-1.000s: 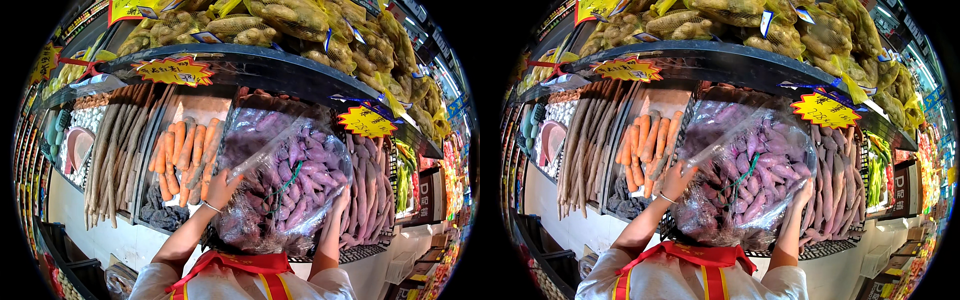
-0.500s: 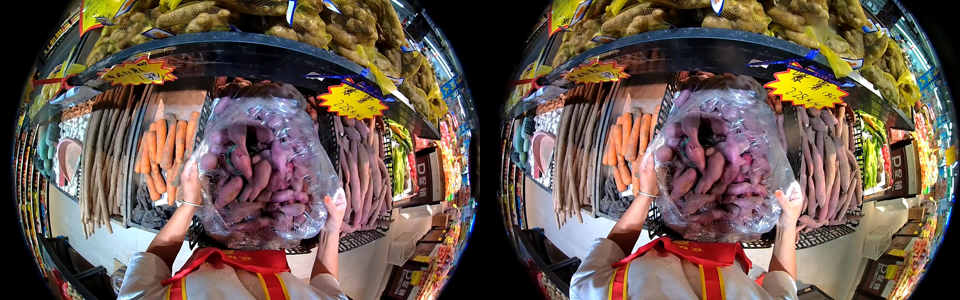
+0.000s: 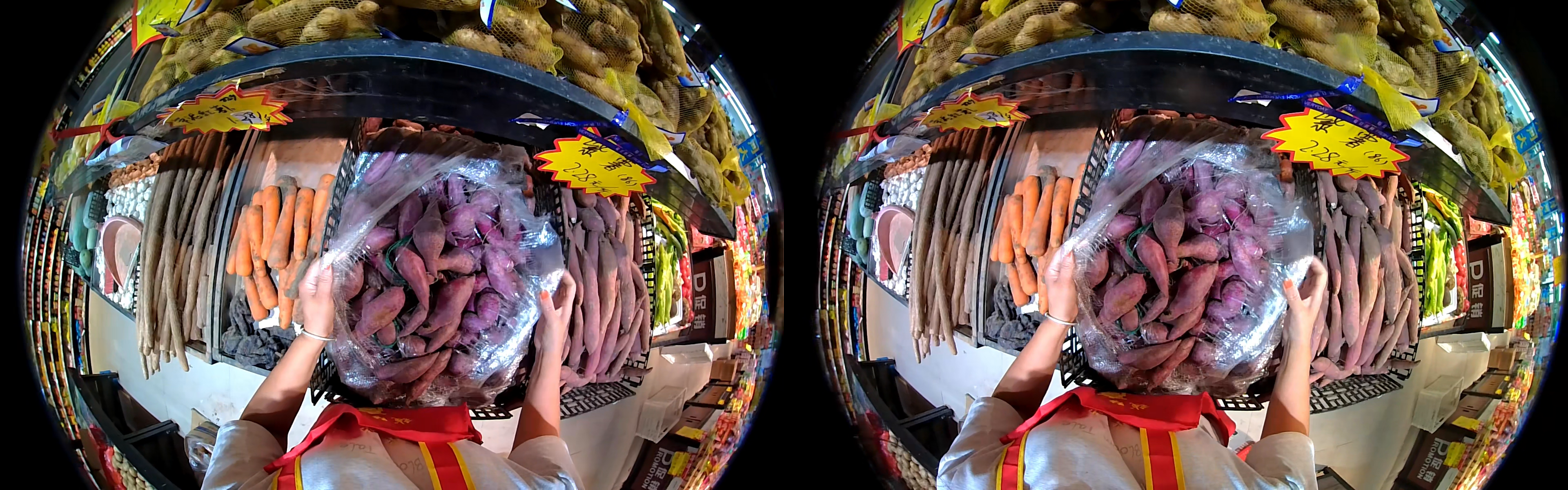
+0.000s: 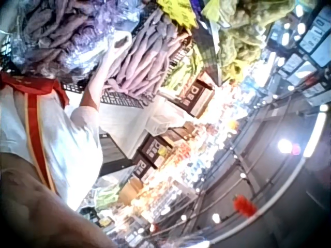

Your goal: The person arranges long root vegetables on a supermarket shelf, aligning them vertically. They then move to a different section to unpack a large plastic bag of purple sweet potatoes and spread them into a black crate. Finally, the person picks up a dark cloth and wipes the surface of a metal display counter.

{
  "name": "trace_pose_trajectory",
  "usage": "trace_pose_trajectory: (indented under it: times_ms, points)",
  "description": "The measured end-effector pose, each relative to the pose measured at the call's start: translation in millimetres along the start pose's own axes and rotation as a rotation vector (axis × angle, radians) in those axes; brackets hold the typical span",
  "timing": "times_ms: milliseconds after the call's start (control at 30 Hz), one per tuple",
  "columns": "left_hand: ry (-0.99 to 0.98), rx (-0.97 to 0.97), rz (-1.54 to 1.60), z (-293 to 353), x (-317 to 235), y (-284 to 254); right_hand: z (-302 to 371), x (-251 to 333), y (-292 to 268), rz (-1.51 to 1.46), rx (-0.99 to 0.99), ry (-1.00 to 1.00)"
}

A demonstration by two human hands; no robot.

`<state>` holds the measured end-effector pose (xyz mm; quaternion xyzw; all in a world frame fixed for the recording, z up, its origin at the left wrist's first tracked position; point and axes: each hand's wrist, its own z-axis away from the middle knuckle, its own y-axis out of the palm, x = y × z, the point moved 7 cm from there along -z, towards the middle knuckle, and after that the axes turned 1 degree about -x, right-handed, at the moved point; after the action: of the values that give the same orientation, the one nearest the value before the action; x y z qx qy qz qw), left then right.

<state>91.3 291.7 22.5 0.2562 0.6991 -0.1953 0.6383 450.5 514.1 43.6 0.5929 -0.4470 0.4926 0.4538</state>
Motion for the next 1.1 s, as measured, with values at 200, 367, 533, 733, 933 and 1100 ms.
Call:
trace_pose_trajectory:
  times_ms: [200, 367, 533, 733, 933, 1100]
  points:
    - [0.473, 0.011, -0.637, -8.0, -44.7, 25.0, -35.8, -75.2, -5.2, 0.217, -0.009, 0.127]
    - [0.143, -0.104, -0.42, -20.2, 5.1, 5.4, -49.1, -113.7, -8.8, 0.113, -0.216, 0.041]
    - [0.044, 0.0, -0.158, -27.0, -3.0, 23.4, -70.0, -89.6, -24.6, -0.234, -0.182, 0.04]
    - [-0.023, 0.118, -0.36, -32.5, 1.5, 27.7, -69.8, -85.4, -34.0, -0.14, 0.077, 0.182]
    - [0.441, 0.213, -1.226, -26.9, -60.9, 42.8, -54.9, -112.9, -27.4, 0.559, 0.211, 0.272]
    - [0.369, 0.186, -1.256, -28.9, -54.2, 32.4, -45.3, -65.6, 3.6, 1.081, 0.032, -0.464]
